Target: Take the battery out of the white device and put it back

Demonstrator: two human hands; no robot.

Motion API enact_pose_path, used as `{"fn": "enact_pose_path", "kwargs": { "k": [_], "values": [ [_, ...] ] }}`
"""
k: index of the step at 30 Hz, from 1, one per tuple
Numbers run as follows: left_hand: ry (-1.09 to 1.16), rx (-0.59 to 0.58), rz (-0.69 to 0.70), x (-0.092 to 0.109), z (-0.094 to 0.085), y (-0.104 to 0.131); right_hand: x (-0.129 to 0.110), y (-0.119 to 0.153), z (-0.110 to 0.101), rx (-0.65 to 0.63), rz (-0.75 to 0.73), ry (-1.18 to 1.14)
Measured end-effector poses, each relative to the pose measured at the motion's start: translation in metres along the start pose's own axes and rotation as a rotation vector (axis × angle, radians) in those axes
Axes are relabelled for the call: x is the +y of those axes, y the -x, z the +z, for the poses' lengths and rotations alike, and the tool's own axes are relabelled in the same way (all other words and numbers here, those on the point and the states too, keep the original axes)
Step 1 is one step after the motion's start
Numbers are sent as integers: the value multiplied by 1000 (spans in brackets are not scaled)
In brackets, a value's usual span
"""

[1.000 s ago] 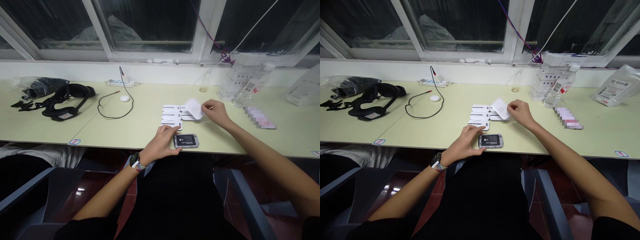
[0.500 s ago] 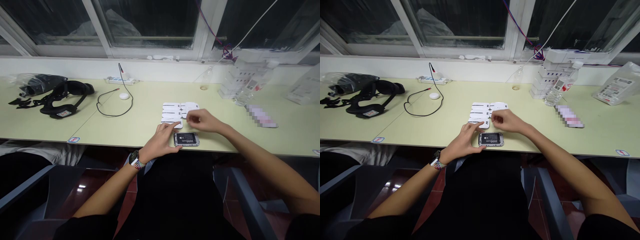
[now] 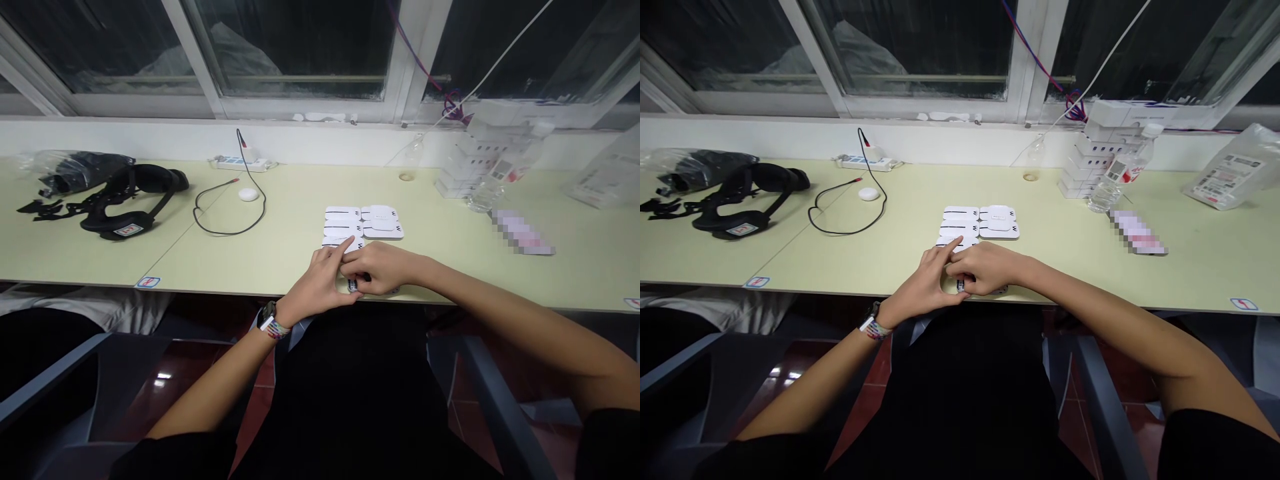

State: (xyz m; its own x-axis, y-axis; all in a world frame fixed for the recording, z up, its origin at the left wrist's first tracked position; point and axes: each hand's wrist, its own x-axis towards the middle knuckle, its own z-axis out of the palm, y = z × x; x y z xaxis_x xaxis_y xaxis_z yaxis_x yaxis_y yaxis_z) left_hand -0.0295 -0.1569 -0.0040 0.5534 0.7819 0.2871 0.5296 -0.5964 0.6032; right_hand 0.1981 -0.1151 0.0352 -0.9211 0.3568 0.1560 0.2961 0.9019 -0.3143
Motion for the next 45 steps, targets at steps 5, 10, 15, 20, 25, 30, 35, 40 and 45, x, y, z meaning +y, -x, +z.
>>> {"fn": "enact_pose_path", "kwargs": {
  "k": [5,10,15,20,25,30,35,40,45],
  "values": [
    [1,-3,3,-1,0,0,-2,-5,-4,-52,3,-16],
    [-17,-13,6,-3,1,0,-3,-10,-4,-89,5,17],
    [18,-10,-19,-3,1,0,-6,-10,-17,-53,28,29],
    [27,-1,-51,-1,0,1,-5,9,-30,89,19,29],
    [5,5,14,3,-1,1,-5,29,-20,40,29,141],
    [-5,-4,-8,4,-2,1,-11,35,-23,57,55,128],
    [11,-34,17,5,-3,0,-19,66,-46,201,166,56],
    [16,-36,14,6,-4,-1,-20,118,-44,314,404,-32],
    [23,-43,4,7,-5,0,-21,145,-25,387,539,-66]
  ]
}}
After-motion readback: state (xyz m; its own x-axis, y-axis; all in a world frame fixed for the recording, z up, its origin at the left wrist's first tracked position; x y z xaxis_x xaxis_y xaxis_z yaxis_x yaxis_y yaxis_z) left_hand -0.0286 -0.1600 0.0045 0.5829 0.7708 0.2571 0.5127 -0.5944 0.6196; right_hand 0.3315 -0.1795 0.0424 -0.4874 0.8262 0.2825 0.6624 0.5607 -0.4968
